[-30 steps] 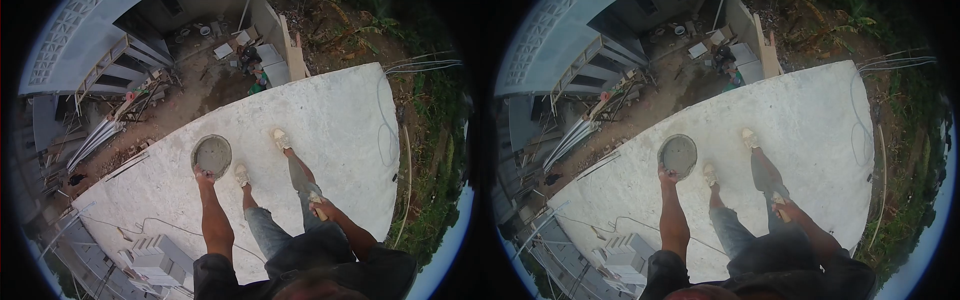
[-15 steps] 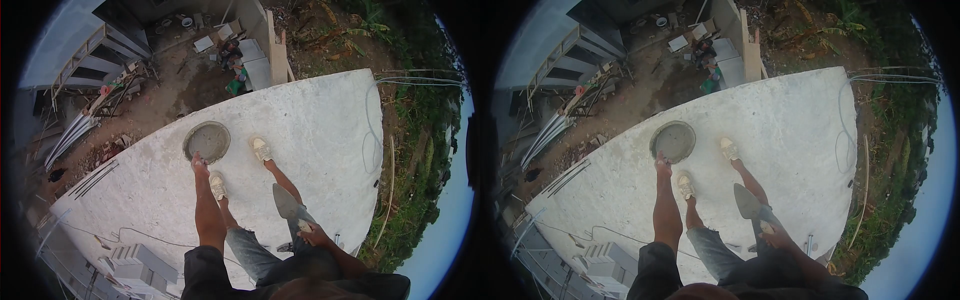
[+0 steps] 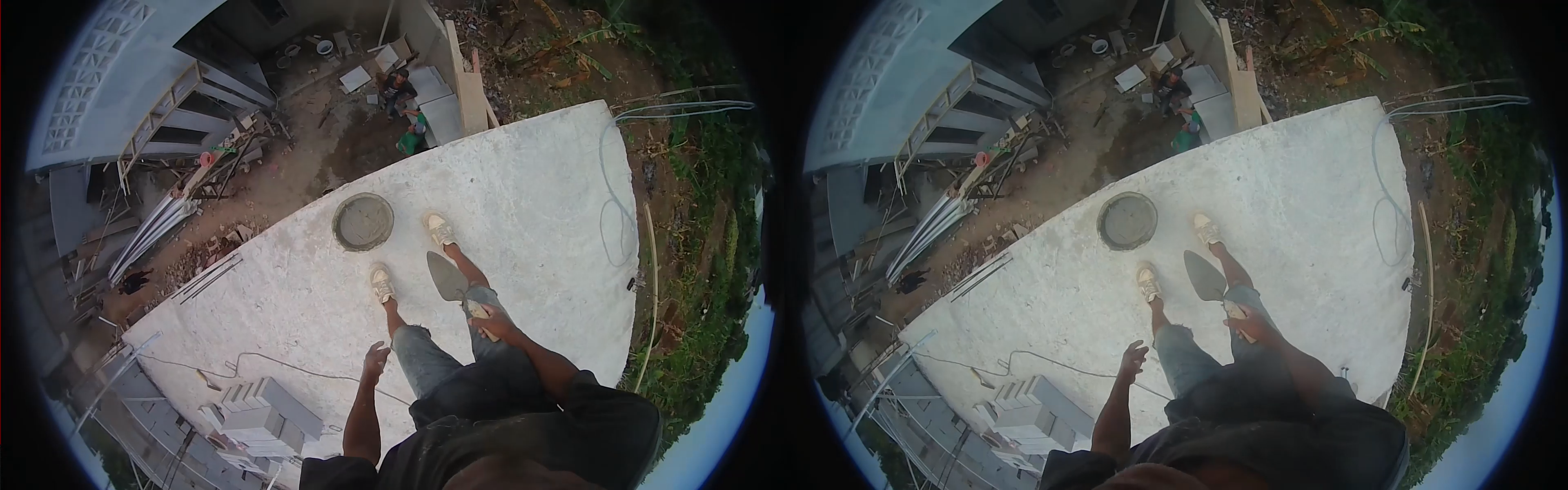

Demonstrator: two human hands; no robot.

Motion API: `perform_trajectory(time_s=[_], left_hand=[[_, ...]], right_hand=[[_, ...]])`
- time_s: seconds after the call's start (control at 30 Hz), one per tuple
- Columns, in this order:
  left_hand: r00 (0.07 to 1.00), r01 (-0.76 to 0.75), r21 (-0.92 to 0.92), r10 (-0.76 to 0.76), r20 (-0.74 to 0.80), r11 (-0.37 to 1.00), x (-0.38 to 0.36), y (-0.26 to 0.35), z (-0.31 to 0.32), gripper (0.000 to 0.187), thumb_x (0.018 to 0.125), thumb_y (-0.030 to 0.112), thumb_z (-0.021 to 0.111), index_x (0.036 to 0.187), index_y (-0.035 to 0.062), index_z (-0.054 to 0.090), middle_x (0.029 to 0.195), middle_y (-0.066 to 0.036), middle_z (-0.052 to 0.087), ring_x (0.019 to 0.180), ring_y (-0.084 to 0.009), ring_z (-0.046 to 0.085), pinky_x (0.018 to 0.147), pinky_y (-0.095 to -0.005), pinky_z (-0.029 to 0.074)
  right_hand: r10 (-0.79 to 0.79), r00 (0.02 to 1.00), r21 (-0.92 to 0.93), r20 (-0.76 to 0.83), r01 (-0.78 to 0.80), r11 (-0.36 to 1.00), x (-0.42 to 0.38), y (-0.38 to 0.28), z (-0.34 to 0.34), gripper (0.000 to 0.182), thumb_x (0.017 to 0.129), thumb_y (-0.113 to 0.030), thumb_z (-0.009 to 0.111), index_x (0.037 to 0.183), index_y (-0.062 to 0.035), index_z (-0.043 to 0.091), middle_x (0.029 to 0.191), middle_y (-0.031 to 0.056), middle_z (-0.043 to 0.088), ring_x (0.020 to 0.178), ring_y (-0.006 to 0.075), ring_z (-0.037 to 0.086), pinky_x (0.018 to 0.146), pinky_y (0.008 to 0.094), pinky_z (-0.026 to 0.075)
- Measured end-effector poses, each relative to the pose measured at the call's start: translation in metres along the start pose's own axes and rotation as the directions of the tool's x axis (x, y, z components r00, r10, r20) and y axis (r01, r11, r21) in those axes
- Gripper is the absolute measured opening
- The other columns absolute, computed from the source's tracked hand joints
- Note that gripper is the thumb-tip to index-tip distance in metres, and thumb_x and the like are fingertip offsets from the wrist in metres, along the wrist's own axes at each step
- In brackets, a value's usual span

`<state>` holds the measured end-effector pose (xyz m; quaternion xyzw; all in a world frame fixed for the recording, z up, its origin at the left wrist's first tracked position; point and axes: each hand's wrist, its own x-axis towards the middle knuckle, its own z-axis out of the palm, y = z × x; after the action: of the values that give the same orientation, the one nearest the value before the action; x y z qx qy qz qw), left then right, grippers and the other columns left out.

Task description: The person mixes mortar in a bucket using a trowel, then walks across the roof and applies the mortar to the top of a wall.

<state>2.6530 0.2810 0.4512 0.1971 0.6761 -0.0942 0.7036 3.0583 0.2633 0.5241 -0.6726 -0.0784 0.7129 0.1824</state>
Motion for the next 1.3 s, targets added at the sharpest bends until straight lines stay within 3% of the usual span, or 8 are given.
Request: perform_trajectory(time_s=[0.07, 0.1, 0.13, 0.17, 0.27, 0.33, 0.67, 1.3], left_hand=[[0.979, 0.179, -0.003, -0.178, 0.101, 0.984, -0.049, -0.044, 0.028, 0.08, 0.076, 0.049, 0.073, 0.142, 0.0173, 0.041, 0.124, -0.012, 0.056, 0.104, -0.0295, 0.057, 0.08, -0.066, 0.042], [0.977, 0.116, 0.079, -0.128, 0.17, 0.99, -0.068, -0.066, 0.045, 0.072, 0.084, 0.046, 0.065, 0.144, 0.016, 0.039, 0.133, -0.013, 0.05, 0.111, -0.037, 0.054, 0.087, -0.0625, 0.042], [0.802, -0.597, 0.399, 0.526, 0.284, 0.695, -0.042, -0.14, 0.046, 0.064, 0.094, 0.047, 0.052, 0.146, 0.0157, 0.034, 0.138, -0.013, 0.048, 0.119, -0.0414, 0.049, 0.093, -0.0591, 0.042], [0.789, -0.614, 0.366, 0.531, 0.309, 0.7, -0.043, -0.144, 0.059, 0.064, 0.094, 0.047, 0.052, 0.146, 0.0157, 0.034, 0.138, -0.013, 0.047, 0.119, -0.0413, 0.049, 0.093, -0.059, 0.042], [0.943, -0.246, 0.26, 0.169, 0.286, 0.934, -0.055, -0.108, 0.07, 0.064, 0.094, 0.048, 0.052, 0.146, 0.0157, 0.034, 0.138, -0.013, 0.047, 0.119, -0.0413, 0.049, 0.093, -0.0589, 0.042], [0.96, -0.098, 0.253, 0.025, 0.279, 0.962, -0.062, -0.081, 0.061, 0.064, 0.094, 0.048, 0.051, 0.146, 0.0157, 0.034, 0.139, -0.013, 0.047, 0.12, -0.0413, 0.048, 0.093, -0.0588, 0.042], [0.963, -0.042, 0.311, -0.044, 0.265, 0.95, -0.081, -0.039, 0.038, 0.065, 0.094, 0.049, 0.051, 0.147, 0.0158, 0.033, 0.14, -0.013, 0.046, 0.12, -0.0411, 0.048, 0.093, -0.0584, 0.042], [0.964, -0.02, 0.277, -0.055, 0.261, 0.961, -0.085, -0.033, 0.048, 0.067, 0.093, 0.052, 0.05, 0.147, 0.0159, 0.031, 0.141, -0.013, 0.044, 0.121, -0.0407, 0.047, 0.093, -0.0577, 0.042]], right_hand=[[-0.032, 0.999, -0.013, 0.013, 0.032, 0.999, 0.001, -0.01, 0.002, 0.044, 0.08, -0.025, 0.077, 0.111, -0.0017, 0.058, 0.068, 0.0003, 0.056, 0.053, 0.0078, 0.053, 0.05, 0.0234, 0.043], [-0.024, 1.0, -0.033, 0.016, 0.025, 0.999, -0.001, -0.014, 0.004, 0.045, 0.08, -0.026, 0.077, 0.113, -0.0017, 0.058, 0.069, 0.0002, 0.056, 0.053, 0.0077, 0.053, 0.05, 0.0234, 0.044], [-0.017, 1.0, -0.053, 0.017, 0.018, 0.998, -0.004, -0.014, 0.006, 0.046, 0.08, -0.026, 0.077, 0.114, -0.0016, 0.058, 0.069, 0.0001, 0.056, 0.053, 0.0075, 0.052, 0.05, 0.0234, 0.044], [-0.034, 0.999, -0.041, 0.039, 0.036, 0.999, -0.003, -0.013, 0.007, 0.048, 0.08, -0.026, 0.078, 0.117, -0.0019, 0.058, 0.07, -0.0003, 0.056, 0.053, 0.0074, 0.052, 0.05, 0.0234, 0.044], [-0.097, 0.994, 0.019, 0.042, 0.096, 0.995, -0.005, -0.006, 0.014, 0.048, 0.08, -0.025, 0.078, 0.117, -0.0023, 0.058, 0.071, -0.0008, 0.057, 0.053, 0.0074, 0.052, 0.05, 0.0235, 0.045], [-0.085, 0.996, 0.029, 0.033, 0.084, 0.996, -0.005, 0.009, 0.016, 0.048, 0.08, -0.025, 0.078, 0.117, -0.002, 0.058, 0.071, -0.0008, 0.057, 0.054, 0.0071, 0.052, 0.05, 0.0232, 0.045], [-0.144, 0.99, 0.144, -0.01, 0.144, 0.979, 0.003, 0.011, 0.024, 0.035, 0.081, -0.02, 0.074, 0.108, -0.0037, 0.059, 0.074, -0.0011, 0.057, 0.056, 0.0064, 0.052, 0.049, 0.023, 0.045], [-0.143, 0.99, 0.114, -0.002, 0.142, 0.983, 0.002, 0.007, 0.027, 0.034, 0.082, -0.017, 0.074, 0.108, -0.0036, 0.059, 0.073, -0.0013, 0.056, 0.056, 0.0068, 0.052, 0.048, 0.0228, 0.045]])
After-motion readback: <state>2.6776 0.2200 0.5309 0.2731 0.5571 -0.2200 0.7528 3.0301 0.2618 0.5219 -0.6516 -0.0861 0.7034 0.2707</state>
